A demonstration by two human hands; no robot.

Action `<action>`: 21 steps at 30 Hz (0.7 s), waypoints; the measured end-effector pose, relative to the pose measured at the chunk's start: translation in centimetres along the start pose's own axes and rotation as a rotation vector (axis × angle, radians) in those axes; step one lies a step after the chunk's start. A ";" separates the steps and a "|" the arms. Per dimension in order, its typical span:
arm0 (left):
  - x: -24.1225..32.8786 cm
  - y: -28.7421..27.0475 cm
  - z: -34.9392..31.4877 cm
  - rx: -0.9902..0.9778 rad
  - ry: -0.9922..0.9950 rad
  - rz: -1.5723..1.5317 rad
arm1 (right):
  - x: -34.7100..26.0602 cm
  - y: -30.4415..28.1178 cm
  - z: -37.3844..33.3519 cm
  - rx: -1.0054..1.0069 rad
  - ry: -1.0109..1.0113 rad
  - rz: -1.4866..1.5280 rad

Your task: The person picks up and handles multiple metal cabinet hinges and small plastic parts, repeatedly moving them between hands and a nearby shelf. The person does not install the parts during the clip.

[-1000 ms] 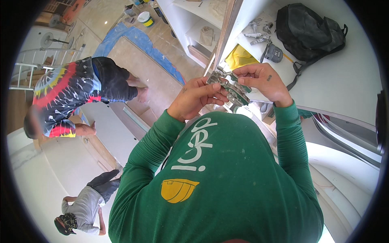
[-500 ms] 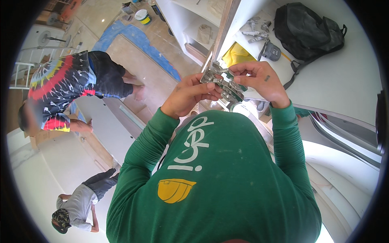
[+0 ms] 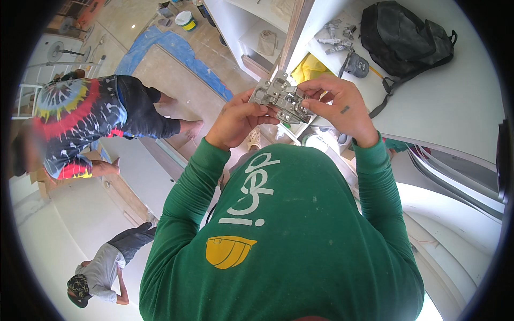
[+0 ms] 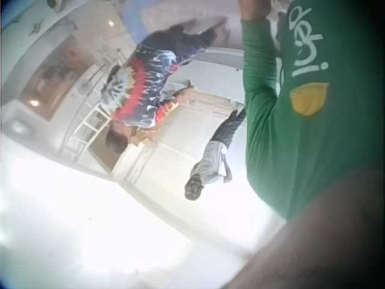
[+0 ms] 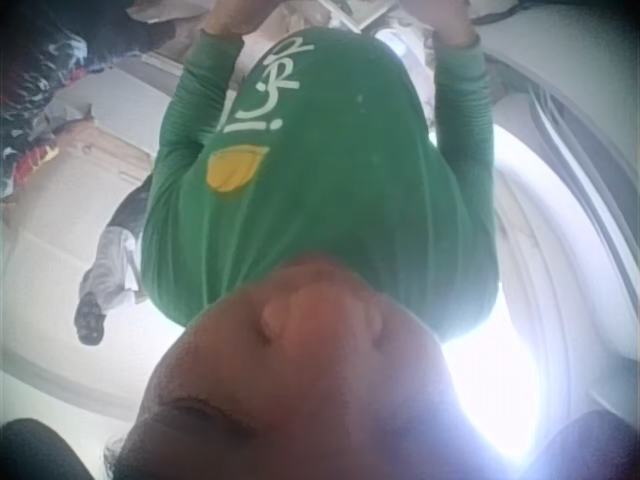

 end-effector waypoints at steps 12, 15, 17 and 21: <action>8.1 -5.1 6.1 0.035 -0.029 -0.034 | -3.3 -1.6 10.6 0.054 0.045 0.035; 9.8 -5.1 6.7 0.064 -0.042 0.020 | -3.0 -2.3 11.8 0.108 0.057 0.055; 10.3 -4.9 7.2 0.077 -0.025 0.047 | -2.3 -3.8 12.3 0.161 0.075 0.026; 10.3 -6.0 7.8 0.138 -0.053 0.114 | 3.2 -9.4 12.1 0.463 0.083 -0.019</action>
Point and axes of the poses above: each hand's wrist, its own z-axis towards the middle knuckle, its own y-axis out of the palm, x = y × z, the point moved 3 cm from there along z, towards the middle knuckle, and after that the axes turned 15 degrees about z, right-handed, at the moved point
